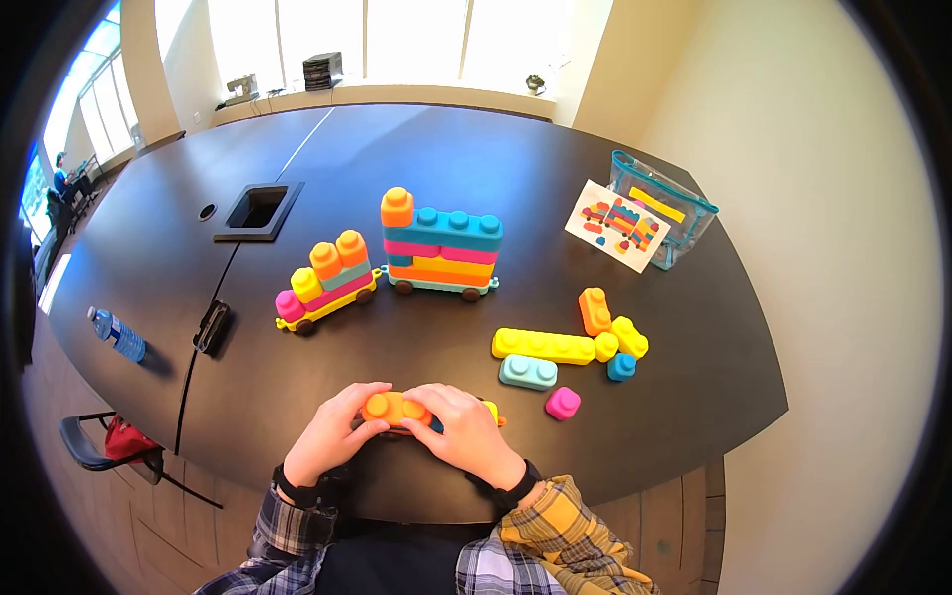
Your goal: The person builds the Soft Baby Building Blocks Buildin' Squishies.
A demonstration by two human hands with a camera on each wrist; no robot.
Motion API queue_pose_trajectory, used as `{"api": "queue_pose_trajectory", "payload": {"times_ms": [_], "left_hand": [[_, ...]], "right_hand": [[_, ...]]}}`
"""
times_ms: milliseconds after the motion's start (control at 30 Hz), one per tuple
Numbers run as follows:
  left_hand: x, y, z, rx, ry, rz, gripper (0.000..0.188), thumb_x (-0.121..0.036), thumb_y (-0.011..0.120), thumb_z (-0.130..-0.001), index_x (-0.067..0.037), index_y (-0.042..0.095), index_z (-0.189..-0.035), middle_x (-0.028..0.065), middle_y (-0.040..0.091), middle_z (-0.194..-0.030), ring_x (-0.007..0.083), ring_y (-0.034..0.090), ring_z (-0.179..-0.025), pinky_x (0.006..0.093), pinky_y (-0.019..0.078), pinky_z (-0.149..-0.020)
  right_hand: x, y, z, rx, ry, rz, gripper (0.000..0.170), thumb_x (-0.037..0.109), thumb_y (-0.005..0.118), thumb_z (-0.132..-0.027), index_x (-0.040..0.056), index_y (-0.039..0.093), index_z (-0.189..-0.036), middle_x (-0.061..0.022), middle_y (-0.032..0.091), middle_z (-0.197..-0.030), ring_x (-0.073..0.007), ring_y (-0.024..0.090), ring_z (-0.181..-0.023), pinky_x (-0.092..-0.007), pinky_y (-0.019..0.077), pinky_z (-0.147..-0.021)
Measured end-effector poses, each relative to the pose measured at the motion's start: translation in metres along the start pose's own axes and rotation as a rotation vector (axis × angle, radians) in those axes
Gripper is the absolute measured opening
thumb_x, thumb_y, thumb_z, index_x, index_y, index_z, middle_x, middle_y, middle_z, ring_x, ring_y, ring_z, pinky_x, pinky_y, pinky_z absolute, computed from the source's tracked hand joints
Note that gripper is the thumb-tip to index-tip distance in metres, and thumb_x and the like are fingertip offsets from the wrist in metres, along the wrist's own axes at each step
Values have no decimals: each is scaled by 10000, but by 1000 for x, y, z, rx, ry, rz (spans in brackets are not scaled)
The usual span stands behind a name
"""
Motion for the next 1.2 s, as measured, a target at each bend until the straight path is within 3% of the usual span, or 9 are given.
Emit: {"api": "queue_pose_trajectory", "payload": {"times_ms": [200, 267, 433, 567, 700, 800, 967, 1100, 1200], "left_hand": [[-5, -4, 0, 44, -55, -49, 478, -159, 779, -955, -37, 617, -1389, 167, 677, -1272, 320, 704, -1147, 392, 594, -975], [-4, -4, 0, 62, -82, -41, 494, -166, 784, -950, -38, 612, -1395, 169, 674, -1286, 331, 691, -1175, 404, 578, -1005], [-9, -5, 2, -73, 99, -115, 635, -189, 854, -879, -40, 579, -1431, 181, 644, -1369, 379, 608, -1289, 457, 478, -1121], [-10, -5, 0, -65, 132, -152, 637, -163, 868, -860, -36, 583, -1415, 180, 644, -1355, 380, 626, -1256, 442, 501, -1089], [-6, -3, -2, -21, 73, -87, 572, -133, 870, -852, -34, 604, -1349, 171, 669, -1283, 375, 662, -1189, 418, 538, -1030], [-5, -3, -2, -8, 60, -85, 536, -128, 871, -851, -34, 616, -1313, 164, 685, -1238, 371, 681, -1145, 411, 554, -999], [-6, -3, -3, -11, 41, -66, 516, -126, 872, -854, -33, 627, -1297, 158, 695, -1211, 361, 693, -1116, 403, 565, -977], [-6, -2, -3, -13, 50, -68, 511, -145, 869, -855, -41, 628, -1294, 150, 696, -1195, 358, 694, -1095, 409, 578, -951], [-5, -1, -3, -6, 51, -67, 514, -170, 868, -854, -47, 627, -1291, 146, 689, -1205, 367, 686, -1101, 422, 581, -947]], "right_hand": [[1, 1, 0, 33, 27, 15, 374, 202, 838, -901, 44, 719, -1219, -161, 748, -1183, -342, 736, -1046, -396, 599, -903], [0, -1, 1, 34, -8, 8, 449, 208, 839, -900, 55, 701, -1299, -167, 726, -1268, -353, 704, -1154, -422, 567, -1001], [-7, -55, -3, -110, 33, 167, 476, 265, 821, -911, 41, 687, -1309, -189, 712, -1314, -389, 670, -1226, -464, 521, -1061], [-60, -119, -6, -235, 218, 455, 347, 252, 833, -854, 28, 735, -1100, -170, 744, -1133, -385, 691, -1105, -466, 537, -993], [-152, -172, 1, -272, 438, 858, 347, 369, 804, -884, 91, 750, -1085, -105, 701, -1249, -307, 599, -1271, -587, 387, -1135], [-192, -188, 1, -267, 548, 938, 331, 376, 797, -890, 98, 752, -1064, -92, 699, -1230, -303, 592, -1278, -605, 382, -1146], [-209, -193, -6, -76, 729, 1032, 308, 386, 799, -890, 104, 710, -978, -80, 705, -1081, -308, 620, -1181, -627, 389, -1139], [-213, -192, -5, -63, 714, 1035, 327, 395, 800, -891, 98, 697, -980, -78, 711, -1059, -304, 633, -1144, -637, 387, -1137], [-207, -192, -7, -168, 586, 1083, 347, 384, 805, -898, 72, 669, -965, -93, 717, -997, -323, 675, -1021, -582, 453, -1081]]}}
Point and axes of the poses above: each hand's wrist, its own z-axis away from the middle knuckle, its own y-axis out of the palm, x = y × z, the point moved 1 cm from there along -z, towards the middle knuckle
